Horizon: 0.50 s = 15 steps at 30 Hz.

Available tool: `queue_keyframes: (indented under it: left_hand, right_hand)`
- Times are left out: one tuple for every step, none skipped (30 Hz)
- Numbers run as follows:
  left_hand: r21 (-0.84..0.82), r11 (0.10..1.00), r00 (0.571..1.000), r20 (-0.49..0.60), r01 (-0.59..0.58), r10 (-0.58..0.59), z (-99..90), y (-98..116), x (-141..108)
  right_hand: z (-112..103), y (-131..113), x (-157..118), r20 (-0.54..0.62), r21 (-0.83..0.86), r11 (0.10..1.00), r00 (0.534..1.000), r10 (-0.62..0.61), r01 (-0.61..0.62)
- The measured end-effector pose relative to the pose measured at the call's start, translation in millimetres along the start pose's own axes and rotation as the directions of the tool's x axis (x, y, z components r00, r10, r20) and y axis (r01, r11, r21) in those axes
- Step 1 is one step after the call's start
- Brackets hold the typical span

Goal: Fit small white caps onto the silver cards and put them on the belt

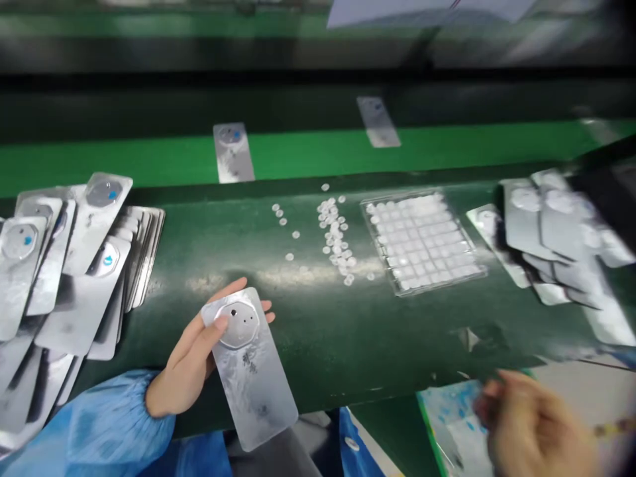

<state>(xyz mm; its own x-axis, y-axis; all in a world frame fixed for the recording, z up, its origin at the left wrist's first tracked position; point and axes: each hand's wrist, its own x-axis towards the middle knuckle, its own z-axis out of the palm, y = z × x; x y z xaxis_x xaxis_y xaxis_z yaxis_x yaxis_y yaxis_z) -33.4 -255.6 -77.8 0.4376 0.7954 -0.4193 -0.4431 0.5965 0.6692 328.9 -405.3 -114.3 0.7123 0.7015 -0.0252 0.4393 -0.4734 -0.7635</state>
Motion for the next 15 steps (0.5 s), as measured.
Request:
queue_keyframes:
  left_hand:
    - [-0.012, 1.0, 1.0, -0.004, 0.004, -0.004, 1.8, -4, 2]
    - [-0.02, 1.0, 1.0, 0.006, 0.008, -0.008, 5.1, -9, 3]
    - [-0.016, 1.0, 1.0, 0.026, 0.015, -0.014, 9.7, -14, 6]
    - [0.013, 1.0, 0.998, 0.051, 0.022, -0.023, 15.2, -17, 9]
    - [0.073, 0.997, 0.996, 0.083, 0.02, -0.026, 21.3, -17, 14]
    - [0.161, 0.987, 0.993, 0.114, -0.006, -0.012, 27.2, -14, 20]
    - [0.271, 0.96, 0.99, 0.141, -0.063, 0.025, 32.5, -6, 28]
    - [0.395, 0.907, 0.984, 0.16, -0.142, 0.085, 36.4, 7, 38]
    - [0.515, 0.824, 0.97, 0.174, -0.237, 0.171, 38.3, 23, 51]
    - [0.633, 0.708, 0.948, 0.168, -0.313, 0.27, 37.9, 44, 67]
    - [0.755, 0.563, 0.922, 0.143, -0.336, 0.359, 35.4, 66, 87]
    - [0.851, 0.414, 0.885, 0.116, -0.323, 0.452, 31.2, 88, 109]
    - [0.914, 0.272, 0.829, 0.108, -0.3, 0.549, 26.0, 108, 133]
    - [0.948, 0.151, 0.802, 0.146, -0.281, 0.579, 20.5, 125, 157]
    - [0.96, 0.096, 0.75, 0.141, -0.263, 0.646, 15.1, 138, 180]
  right_hand:
    - [16, -19, -8, 0.003, 0.079, 0.997, 1.0, -0.018, 0.017]
    - [34, -39, -18, 0.127, 0.185, 0.982, 0.991, -0.052, 0.028]
    - [52, -60, -28, 0.339, 0.291, 0.956, 0.933, -0.122, 0.02]
    - [68, -80, -39, 0.505, 0.372, 0.928, 0.843, -0.183, -0.021]
    - [82, -95, -46, 0.612, 0.431, 0.9, 0.756, -0.235, -0.069]
    - [94, -106, -49, 0.663, 0.469, 0.876, 0.699, -0.267, -0.111]
    - [103, -111, -46, 0.658, 0.501, 0.856, 0.7, -0.277, -0.132]
    - [108, -111, -34, 0.608, 0.528, 0.841, 0.746, -0.274, -0.121]
    - [108, -105, -13, 0.518, 0.541, 0.838, 0.814, -0.264, -0.073]
    - [103, -96, 15, 0.385, 0.524, 0.851, 0.889, -0.248, 0.01]
    - [91, -86, 48, 0.245, 0.471, 0.876, 0.938, -0.246, 0.106]
    - [75, -76, 83, 0.105, 0.358, 0.912, 0.961, -0.254, 0.202]
    - [54, -68, 119, -0.062, 0.209, 0.943, 0.966, -0.251, 0.258]
    - [32, -63, 151, -0.163, 0.14, 0.953, 0.955, -0.247, 0.27]
    - [11, -62, 180, -0.24, 0.088, 0.956, 0.937, -0.253, 0.28]
